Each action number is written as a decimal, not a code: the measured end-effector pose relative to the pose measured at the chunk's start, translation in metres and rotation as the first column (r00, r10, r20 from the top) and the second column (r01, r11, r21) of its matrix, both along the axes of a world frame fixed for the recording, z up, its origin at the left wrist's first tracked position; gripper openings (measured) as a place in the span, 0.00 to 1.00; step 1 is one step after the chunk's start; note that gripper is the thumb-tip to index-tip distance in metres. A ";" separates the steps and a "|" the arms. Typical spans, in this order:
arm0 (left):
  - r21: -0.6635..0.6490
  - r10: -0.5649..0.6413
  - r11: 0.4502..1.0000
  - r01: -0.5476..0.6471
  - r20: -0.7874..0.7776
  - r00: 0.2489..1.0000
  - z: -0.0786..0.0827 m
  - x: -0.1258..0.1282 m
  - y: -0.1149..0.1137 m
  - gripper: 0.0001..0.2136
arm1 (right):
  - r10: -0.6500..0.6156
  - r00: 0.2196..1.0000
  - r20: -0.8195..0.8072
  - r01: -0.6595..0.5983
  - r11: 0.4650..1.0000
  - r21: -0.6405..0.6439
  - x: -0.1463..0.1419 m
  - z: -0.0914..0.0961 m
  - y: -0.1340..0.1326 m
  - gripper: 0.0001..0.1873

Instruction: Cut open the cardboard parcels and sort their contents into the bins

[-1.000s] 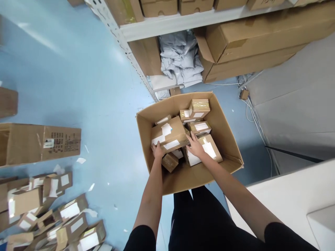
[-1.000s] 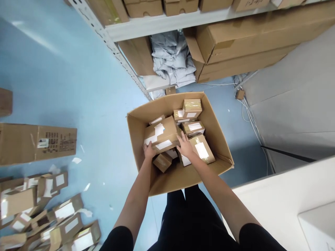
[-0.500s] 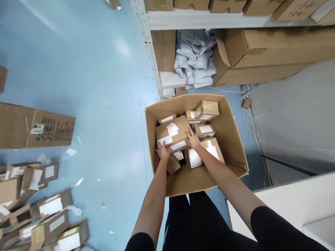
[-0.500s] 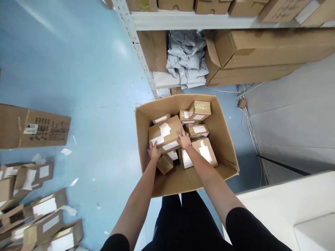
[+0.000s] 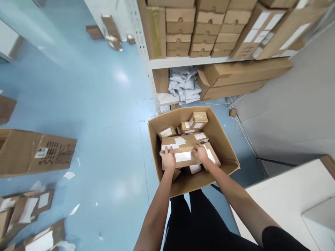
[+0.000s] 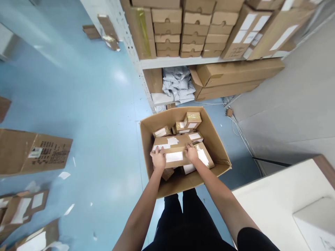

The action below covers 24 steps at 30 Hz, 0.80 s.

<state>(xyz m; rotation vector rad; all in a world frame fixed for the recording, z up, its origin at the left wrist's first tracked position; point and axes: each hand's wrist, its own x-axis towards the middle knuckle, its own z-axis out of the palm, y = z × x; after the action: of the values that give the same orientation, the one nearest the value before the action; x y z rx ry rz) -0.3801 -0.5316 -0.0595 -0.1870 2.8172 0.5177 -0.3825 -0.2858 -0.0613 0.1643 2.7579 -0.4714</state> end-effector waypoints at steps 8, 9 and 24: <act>-0.032 -0.321 0.947 0.320 -0.153 0.935 0.109 -0.028 0.021 0.24 | -0.233 0.967 -0.107 0.231 0.973 -0.026 0.040 0.099 0.022 0.21; -0.046 -0.358 0.933 0.356 -0.182 0.916 0.125 -0.029 0.026 0.24 | -0.254 0.958 -0.130 0.252 0.967 -0.030 0.045 0.111 0.026 0.20; -0.053 -0.474 0.760 0.648 -0.728 0.495 0.327 0.120 0.230 0.24 | -0.505 0.451 -0.736 0.563 0.801 -0.205 0.271 0.282 0.205 0.19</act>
<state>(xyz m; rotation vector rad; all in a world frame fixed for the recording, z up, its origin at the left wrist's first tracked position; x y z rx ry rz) -0.2604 -0.3021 0.2675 1.2423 3.1761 0.8778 -0.1111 -0.0808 0.2206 1.1571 3.5303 -0.7393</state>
